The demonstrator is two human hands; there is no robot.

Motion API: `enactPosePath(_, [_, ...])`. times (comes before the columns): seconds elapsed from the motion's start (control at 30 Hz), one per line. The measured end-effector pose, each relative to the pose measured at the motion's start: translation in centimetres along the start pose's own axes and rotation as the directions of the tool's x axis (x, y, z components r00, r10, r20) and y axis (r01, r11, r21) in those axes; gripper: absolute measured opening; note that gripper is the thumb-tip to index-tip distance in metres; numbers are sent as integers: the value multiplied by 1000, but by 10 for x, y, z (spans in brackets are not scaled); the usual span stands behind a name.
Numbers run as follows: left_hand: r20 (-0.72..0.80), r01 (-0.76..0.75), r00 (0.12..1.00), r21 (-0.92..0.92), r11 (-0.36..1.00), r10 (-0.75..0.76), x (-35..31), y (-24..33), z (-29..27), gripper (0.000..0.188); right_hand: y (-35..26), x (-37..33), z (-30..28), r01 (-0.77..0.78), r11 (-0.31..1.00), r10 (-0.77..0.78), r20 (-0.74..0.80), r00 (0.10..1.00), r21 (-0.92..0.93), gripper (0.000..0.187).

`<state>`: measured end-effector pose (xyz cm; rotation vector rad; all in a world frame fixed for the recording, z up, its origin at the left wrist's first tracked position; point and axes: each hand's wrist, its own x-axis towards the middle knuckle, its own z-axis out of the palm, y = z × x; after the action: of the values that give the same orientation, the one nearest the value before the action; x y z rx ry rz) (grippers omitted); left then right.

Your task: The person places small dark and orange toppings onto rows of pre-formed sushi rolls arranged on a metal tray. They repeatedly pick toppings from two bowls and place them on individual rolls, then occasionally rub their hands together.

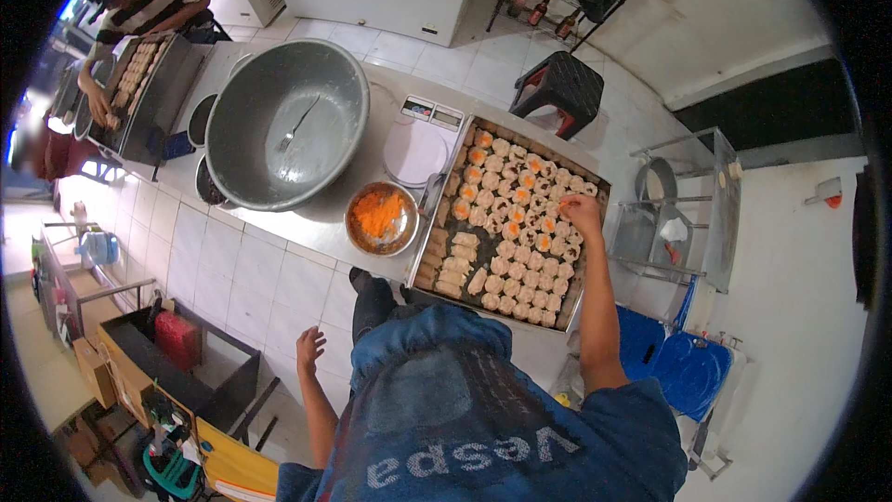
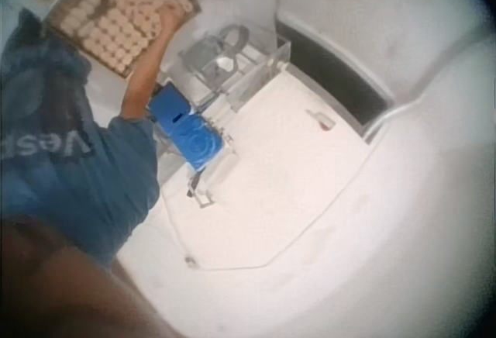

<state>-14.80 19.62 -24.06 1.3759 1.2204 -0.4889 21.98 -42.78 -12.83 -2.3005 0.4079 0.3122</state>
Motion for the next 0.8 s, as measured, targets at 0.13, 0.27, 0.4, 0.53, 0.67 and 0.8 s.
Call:
enactPosePath(0.13, [-20,19,1000,-9,1000,-19,-4,-10,-4,59,-1,5,12,69,991,-73,-32,997,-117,13])
enactPosePath(0.27, [-13,58,998,-3,998,-58,-6,-20,-4,59,9,9,18,199,960,-201,9,980,-199,12])
enactPosePath(0.4, [3,45,999,-20,999,-45,-15,-20,-1,58,-4,4,16,98,975,-100,0,995,-200,11])
enactPosePath(0.53, [-16,53,998,-35,998,-54,-8,-13,-3,58,-15,10,-1,107,981,-122,-85,989,-159,13])
enactPosePath(0.67, [-1,5,1000,1,1000,-5,-3,-1,-1,58,-9,29,0,90,978,-115,-123,986,-189,11])
enactPosePath(0.8, [5,-40,999,9,999,39,3,13,9,60,1,41,9,123,969,-144,-85,986,-215,9])
